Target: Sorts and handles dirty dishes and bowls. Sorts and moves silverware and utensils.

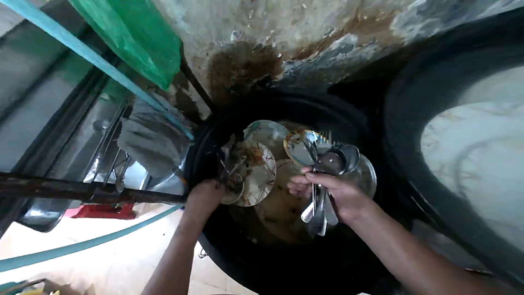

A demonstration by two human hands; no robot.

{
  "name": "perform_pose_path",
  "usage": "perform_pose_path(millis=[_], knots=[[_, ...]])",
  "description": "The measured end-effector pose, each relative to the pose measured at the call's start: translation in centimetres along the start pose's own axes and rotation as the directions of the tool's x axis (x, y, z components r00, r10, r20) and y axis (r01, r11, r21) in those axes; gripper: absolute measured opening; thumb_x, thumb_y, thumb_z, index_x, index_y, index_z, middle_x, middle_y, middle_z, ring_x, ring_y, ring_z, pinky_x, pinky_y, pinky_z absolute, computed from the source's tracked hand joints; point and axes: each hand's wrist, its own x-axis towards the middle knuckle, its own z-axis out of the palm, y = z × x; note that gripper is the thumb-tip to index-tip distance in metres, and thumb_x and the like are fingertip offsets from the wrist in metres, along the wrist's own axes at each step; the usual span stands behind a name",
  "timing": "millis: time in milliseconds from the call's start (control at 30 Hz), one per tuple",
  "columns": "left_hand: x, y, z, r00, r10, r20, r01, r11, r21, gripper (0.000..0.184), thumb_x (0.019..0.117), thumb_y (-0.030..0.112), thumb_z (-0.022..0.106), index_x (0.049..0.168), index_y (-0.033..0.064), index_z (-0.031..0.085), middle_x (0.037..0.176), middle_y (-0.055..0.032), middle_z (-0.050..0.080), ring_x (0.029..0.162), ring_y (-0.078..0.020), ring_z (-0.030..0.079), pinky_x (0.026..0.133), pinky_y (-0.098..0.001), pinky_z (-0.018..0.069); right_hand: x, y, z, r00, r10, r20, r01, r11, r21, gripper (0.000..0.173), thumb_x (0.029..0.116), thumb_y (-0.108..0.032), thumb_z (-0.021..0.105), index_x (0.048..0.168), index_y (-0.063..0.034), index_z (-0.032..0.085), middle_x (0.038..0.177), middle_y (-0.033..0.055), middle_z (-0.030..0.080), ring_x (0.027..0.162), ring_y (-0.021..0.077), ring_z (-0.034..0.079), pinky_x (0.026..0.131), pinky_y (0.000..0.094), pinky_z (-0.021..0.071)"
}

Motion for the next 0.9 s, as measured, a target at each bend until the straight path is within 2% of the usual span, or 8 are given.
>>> perform_pose_path(millis=[100,233,367,433,600,667,767,900], knots=[[-2.9,-0.6,-3.3,0.999,0.039,0.012,-0.035,0.97,-0.241,0.028,0.1024,0.033,0.062,0.104,0.0062,0.072,0.09,-0.0123,0.069,0.081,-0.0254,0.066,0.076,-0.0482,0.0546,0.0,0.3,0.0,0.995,-0.102,0.007,0.103,0.993,-0.052,0.017,0.094,-0.006,0.053,0.102,-0.0016,0.067,0.096,0.0174,0.077,0.089,0.0259,0.076,0.083,0.0358,0.0619],[-6.0,1.9,-5.6,0.966,0.124,0.225,-0.055,0.955,-0.291,0.019,0.101,0.025,0.065,0.109,0.0087,0.072,0.084,-0.0043,0.067,0.067,-0.012,0.061,0.066,-0.0306,0.0539,-0.1,0.6,-0.3,0.979,-0.202,0.019,0.203,0.974,-0.105,0.015,0.087,-0.011,0.06,0.097,-0.0056,0.07,0.094,0.0142,0.077,0.09,0.023,0.075,0.084,0.0358,0.0619],[-3.6,5.6,-3.1,0.754,0.334,0.566,-0.276,0.942,-0.189,0.025,0.1033,0.026,0.059,0.113,0.0048,0.067,0.072,-0.0017,0.057,0.057,-0.0085,0.049,0.056,-0.0267,0.0444,-0.5,0.4,0.0,0.972,-0.235,0.031,0.232,0.919,-0.318,0.017,0.0893,-0.015,0.058,0.094,-0.0087,0.073,0.098,0.0097,0.078,0.096,0.0194,0.074,0.087,0.0339,0.0595],[-2.3,7.5,-1.9,0.66,0.412,0.628,-0.349,0.909,-0.231,0.022,0.1049,0.022,0.056,0.108,0.0012,0.064,0.069,-0.0011,0.052,0.054,-0.007,0.046,0.053,-0.0244,0.0422,-0.6,0.5,0.3,0.988,-0.153,0.0,0.137,0.886,-0.444,0.014,0.0898,-0.011,0.062,0.099,-0.0067,0.072,0.097,0.0063,0.075,0.093,0.0161,0.071,0.085,0.0337,0.0581],[0.7,10.5,-2.1,0.571,0.513,0.641,-0.312,0.858,-0.409,0.023,0.1057,0.017,0.053,0.116,-0.0016,0.062,0.076,-0.0053,0.059,0.056,-0.0083,0.051,0.052,-0.0237,0.0455,-0.6,-0.6,2.1,0.968,0.226,-0.109,-0.247,0.779,-0.576,0.01,0.0992,-0.01,0.065,0.106,-0.0033,0.069,0.085,0.006,0.071,0.072,0.0129,0.068,0.068,0.0267,0.0578],[2.0,10.8,-2.0,0.572,0.526,0.63,-0.264,0.845,-0.466,0.022,0.1056,0.02,0.049,0.101,0.0033,0.063,0.071,-0.0006,0.06,0.053,-0.0056,0.052,0.051,-0.0218,0.0454,-0.4,-0.5,1.7,0.966,0.258,-0.029,-0.234,0.82,-0.522,0.013,0.1023,-0.008,0.057,0.107,-0.0025,0.067,0.085,0.008,0.07,0.07,0.0139,0.066,0.065,0.026,0.0568],[3.3,10.9,-2.1,0.604,0.539,0.587,-0.184,0.811,-0.555,0.025,0.1075,0.024,0.046,0.101,0.0056,0.062,0.07,0.0005,0.06,0.054,-0.0052,0.052,0.05,-0.0206,0.0445,-0.4,-0.2,0.7,0.974,0.223,0.04,-0.181,0.872,-0.455,0.014,0.1015,-0.01,0.058,0.112,-0.0028,0.065,0.09,0.0087,0.071,0.074,0.0156,0.068,0.069,0.0283,0.0586],[3.3,10.8,-2.3,0.76,0.521,0.388,-0.087,0.673,-0.734,0.05,0.1096,0.047,0.037,0.118,0.0059,0.064,0.08,-0.0008,0.066,0.063,-0.0096,0.062,0.057,-0.0263,0.0539,-0.1,0.8,-1.1,0.996,0.08,0.031,-0.064,0.93,-0.362,0.032,0.0799,-0.02,0.074,0.11,-0.0132,0.066,0.074,-0.0015,0.065,0.06,0.0068,0.061,0.058,0.0227,0.0558]])
